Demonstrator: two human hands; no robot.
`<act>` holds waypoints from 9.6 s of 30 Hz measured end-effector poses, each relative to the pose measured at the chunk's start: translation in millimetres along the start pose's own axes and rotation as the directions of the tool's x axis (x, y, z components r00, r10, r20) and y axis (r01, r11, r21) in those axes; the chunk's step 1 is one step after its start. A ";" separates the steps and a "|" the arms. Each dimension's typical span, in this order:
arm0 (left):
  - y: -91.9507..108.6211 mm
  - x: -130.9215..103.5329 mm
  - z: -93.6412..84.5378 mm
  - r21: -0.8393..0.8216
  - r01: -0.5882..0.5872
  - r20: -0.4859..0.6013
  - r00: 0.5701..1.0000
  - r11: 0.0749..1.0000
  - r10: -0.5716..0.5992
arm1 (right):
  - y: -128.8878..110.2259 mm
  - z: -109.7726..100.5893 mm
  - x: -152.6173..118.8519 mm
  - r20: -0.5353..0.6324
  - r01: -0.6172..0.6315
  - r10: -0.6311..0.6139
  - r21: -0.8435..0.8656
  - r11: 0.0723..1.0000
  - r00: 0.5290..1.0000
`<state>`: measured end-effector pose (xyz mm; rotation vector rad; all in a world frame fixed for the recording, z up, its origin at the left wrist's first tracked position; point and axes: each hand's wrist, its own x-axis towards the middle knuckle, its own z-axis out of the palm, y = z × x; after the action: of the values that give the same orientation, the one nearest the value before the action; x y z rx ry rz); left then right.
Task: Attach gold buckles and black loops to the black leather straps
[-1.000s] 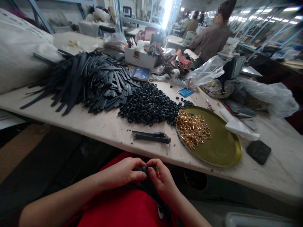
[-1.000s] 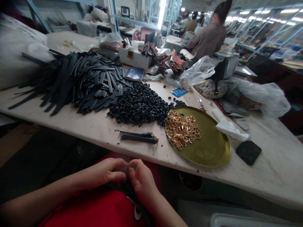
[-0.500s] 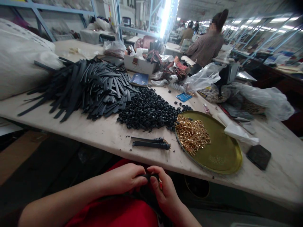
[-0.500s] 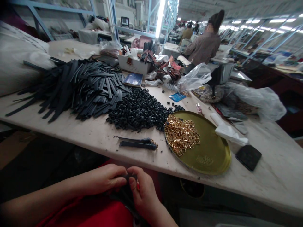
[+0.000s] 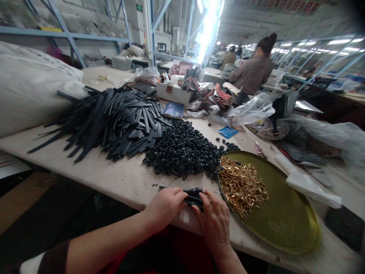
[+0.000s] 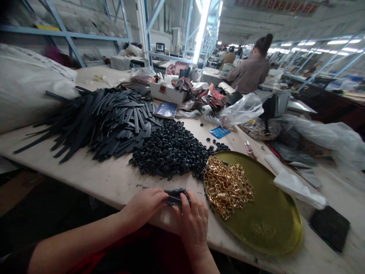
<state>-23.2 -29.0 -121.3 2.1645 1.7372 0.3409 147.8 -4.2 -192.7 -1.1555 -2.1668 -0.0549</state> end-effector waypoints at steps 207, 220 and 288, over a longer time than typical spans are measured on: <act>42.1 -51.5 -17.3 -0.834 0.112 -0.111 0.925 0.540 -0.364 | -88.1 -50.7 19.8 0.736 -0.472 0.240 0.613 -0.633 0.633; 13.8 -46.4 -22.5 -0.518 0.233 0.145 0.972 0.823 -0.183 | -59.1 -34.5 23.3 0.695 -0.557 0.414 0.719 -0.415 0.588; 3.5 -11.1 0.0 -0.649 0.417 0.255 0.907 0.637 -0.334 | -42.9 -39.5 18.9 0.286 -0.240 0.055 0.666 0.706 0.957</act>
<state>-22.6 -40.5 -119.5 1.2201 1.5898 0.6242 129.7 -29.7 -140.0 -0.8949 -1.9839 0.9576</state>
